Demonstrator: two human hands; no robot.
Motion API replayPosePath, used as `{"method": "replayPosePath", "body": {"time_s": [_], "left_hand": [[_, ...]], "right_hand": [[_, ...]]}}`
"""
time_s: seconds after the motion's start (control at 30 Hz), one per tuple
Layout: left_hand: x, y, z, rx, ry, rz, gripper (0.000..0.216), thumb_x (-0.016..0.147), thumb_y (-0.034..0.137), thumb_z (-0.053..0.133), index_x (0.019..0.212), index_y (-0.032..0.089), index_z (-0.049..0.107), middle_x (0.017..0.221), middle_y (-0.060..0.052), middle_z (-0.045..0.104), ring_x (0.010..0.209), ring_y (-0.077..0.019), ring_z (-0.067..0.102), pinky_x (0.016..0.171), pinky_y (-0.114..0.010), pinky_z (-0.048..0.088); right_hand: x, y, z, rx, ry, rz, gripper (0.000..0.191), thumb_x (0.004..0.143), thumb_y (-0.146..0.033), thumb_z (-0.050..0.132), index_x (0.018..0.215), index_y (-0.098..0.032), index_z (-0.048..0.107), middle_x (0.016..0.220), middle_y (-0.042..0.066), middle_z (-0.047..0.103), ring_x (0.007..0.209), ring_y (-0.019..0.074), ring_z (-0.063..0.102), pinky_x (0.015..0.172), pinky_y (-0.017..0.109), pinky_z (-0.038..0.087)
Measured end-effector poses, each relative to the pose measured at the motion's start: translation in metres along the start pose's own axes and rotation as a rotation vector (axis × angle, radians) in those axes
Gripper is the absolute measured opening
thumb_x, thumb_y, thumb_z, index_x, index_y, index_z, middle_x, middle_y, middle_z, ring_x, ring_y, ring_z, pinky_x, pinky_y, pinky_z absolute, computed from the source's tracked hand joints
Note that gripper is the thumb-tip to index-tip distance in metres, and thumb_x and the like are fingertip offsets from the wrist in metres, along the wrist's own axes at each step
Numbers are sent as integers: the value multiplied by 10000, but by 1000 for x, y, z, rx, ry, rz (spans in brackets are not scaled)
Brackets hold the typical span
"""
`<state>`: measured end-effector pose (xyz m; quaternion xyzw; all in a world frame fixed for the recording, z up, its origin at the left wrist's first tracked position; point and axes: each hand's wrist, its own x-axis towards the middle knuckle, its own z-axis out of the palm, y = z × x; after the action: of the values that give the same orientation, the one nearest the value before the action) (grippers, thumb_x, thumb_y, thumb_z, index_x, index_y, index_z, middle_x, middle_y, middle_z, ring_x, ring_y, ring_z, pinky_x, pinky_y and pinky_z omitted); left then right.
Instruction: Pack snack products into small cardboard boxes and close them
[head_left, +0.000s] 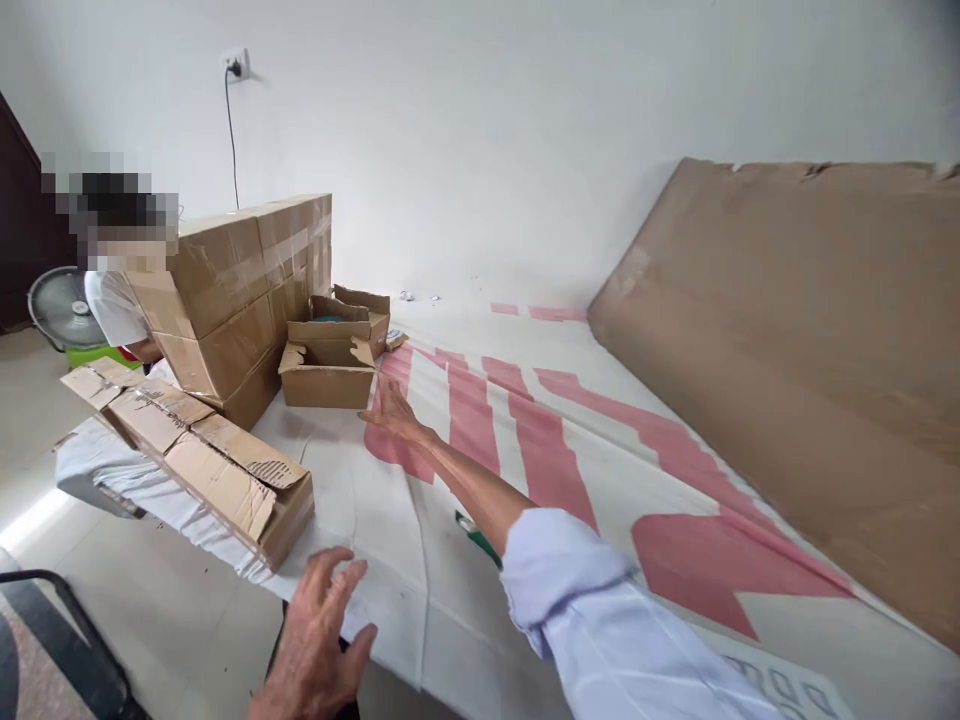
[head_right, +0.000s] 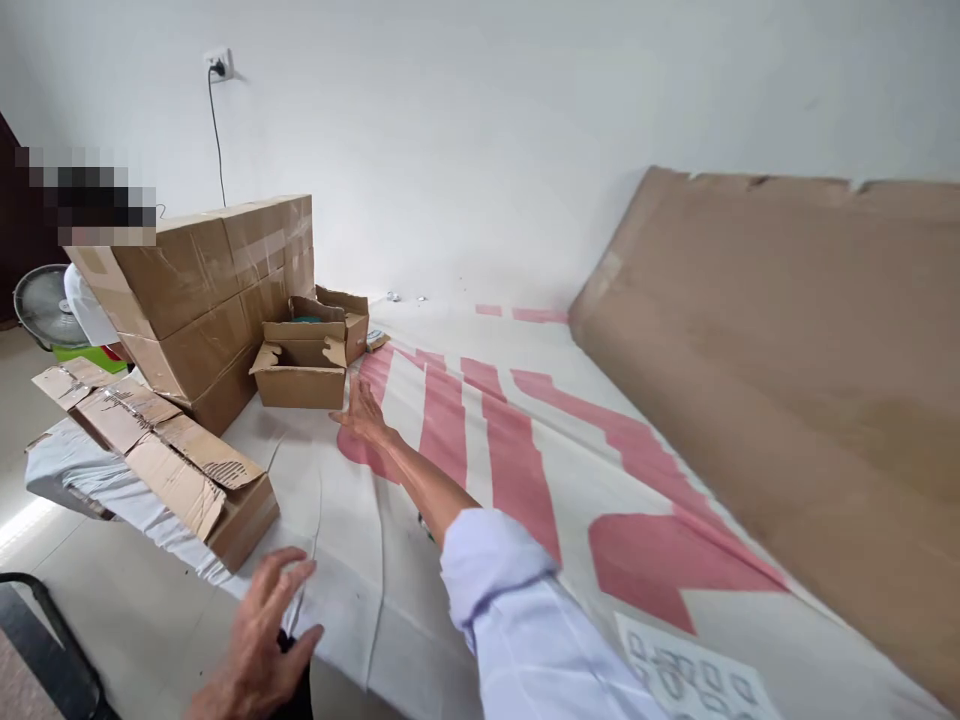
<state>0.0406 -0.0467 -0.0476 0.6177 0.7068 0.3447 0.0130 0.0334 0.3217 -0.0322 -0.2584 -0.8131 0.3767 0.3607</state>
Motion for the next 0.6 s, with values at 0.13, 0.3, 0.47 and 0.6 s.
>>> {"method": "replayPosePath", "body": {"time_s": [0.13, 0.3, 0.47, 0.6], "left_hand": [[41, -4, -113, 263, -39, 71, 736, 854, 227, 738, 1552, 303, 518, 1568, -140, 549, 1486, -402, 480, 1207, -613, 446], [109, -53, -195, 517, -438, 73, 1094, 630, 50, 703, 1643, 300, 373, 1713, -140, 412, 1590, -477, 328, 1160, -658, 430], [154, -91, -202, 612, -574, 134, 993, 623, 117, 651, 1587, 230, 441, 1644, -189, 501, 1541, -465, 418, 1146, -618, 414], [160, -65, -179, 535, -592, 139, 917, 665, 281, 717, 1547, 230, 471, 1565, -188, 566, 1403, -432, 558, 1126, -563, 410]], "right_hand": [[-45, -16, -27, -42, -53, 76, 791, 764, -339, 798, 1503, -223, 542, 1419, 165, 580, 1305, 376, 580, 1082, 541, 509], [-134, -55, -66, 16, -85, 12, 718, 856, -388, 726, 1533, -268, 520, 1463, 120, 573, 1267, 306, 631, 1037, 484, 564], [-225, -57, -122, -171, -108, 31, 409, 879, -289, 686, 1286, -256, 710, 1258, 103, 702, 1208, 303, 652, 1068, 485, 534], [-272, -36, -152, -290, -37, 144, 289, 839, -256, 701, 1121, -256, 759, 1104, 102, 730, 1044, 311, 688, 942, 471, 576]]}}
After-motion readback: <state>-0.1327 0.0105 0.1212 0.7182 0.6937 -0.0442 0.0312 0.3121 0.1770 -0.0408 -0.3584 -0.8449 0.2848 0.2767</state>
